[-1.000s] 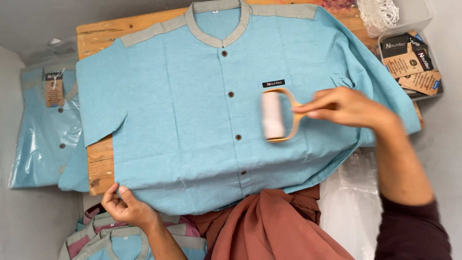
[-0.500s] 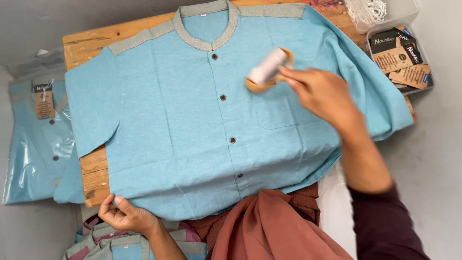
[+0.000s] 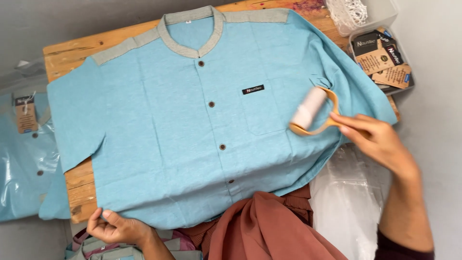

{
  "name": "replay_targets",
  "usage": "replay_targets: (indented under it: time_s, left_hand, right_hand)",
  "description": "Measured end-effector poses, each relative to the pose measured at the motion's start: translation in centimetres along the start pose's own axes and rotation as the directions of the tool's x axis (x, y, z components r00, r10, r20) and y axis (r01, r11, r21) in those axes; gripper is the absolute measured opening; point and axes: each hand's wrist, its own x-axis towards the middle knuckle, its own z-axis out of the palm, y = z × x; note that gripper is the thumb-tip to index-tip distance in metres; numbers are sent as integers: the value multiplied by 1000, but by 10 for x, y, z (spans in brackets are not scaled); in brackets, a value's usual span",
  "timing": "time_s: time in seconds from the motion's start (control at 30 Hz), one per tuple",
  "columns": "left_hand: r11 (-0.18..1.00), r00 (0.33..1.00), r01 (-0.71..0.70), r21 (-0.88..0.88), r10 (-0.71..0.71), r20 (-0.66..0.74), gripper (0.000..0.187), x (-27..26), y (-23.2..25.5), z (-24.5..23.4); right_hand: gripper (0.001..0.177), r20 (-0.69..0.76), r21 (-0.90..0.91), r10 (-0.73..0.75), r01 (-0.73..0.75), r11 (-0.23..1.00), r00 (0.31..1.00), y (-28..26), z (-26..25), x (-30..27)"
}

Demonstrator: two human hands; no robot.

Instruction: Using a lint roller to remove dust and lint from a light blue shirt on a wooden work surface.

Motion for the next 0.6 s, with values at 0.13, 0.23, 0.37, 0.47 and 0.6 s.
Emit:
replay_targets:
  time_s: [0.13,0.23,0.37,0.47,0.6]
  left_hand:
    - [999,1000,-13,-30,12,-25,23,1,11,3]
    - [999,1000,25,-24,-24,16,24,1,15,0]
    - [1000,998,16,-6,-16,60,28,3,14,-9]
    - [999,993,41,6,-42,110,31,3,21,-16]
    - [977,972,200,-71,-189,141,33,0,26,-22]
  right_hand:
    - [46,-217,131,54,-25,991,975,33,-24,-40]
    - [44,-486,-14,-86,90,996,870,87,-20,-22]
    - [41,-620,-282,-342,207,937,706,126,-14,38]
    - [46,-614,-536,-466,97,839,637,140,-9,64]
    - [44,-663,-591,-490,5,807,566,85,-2,50]
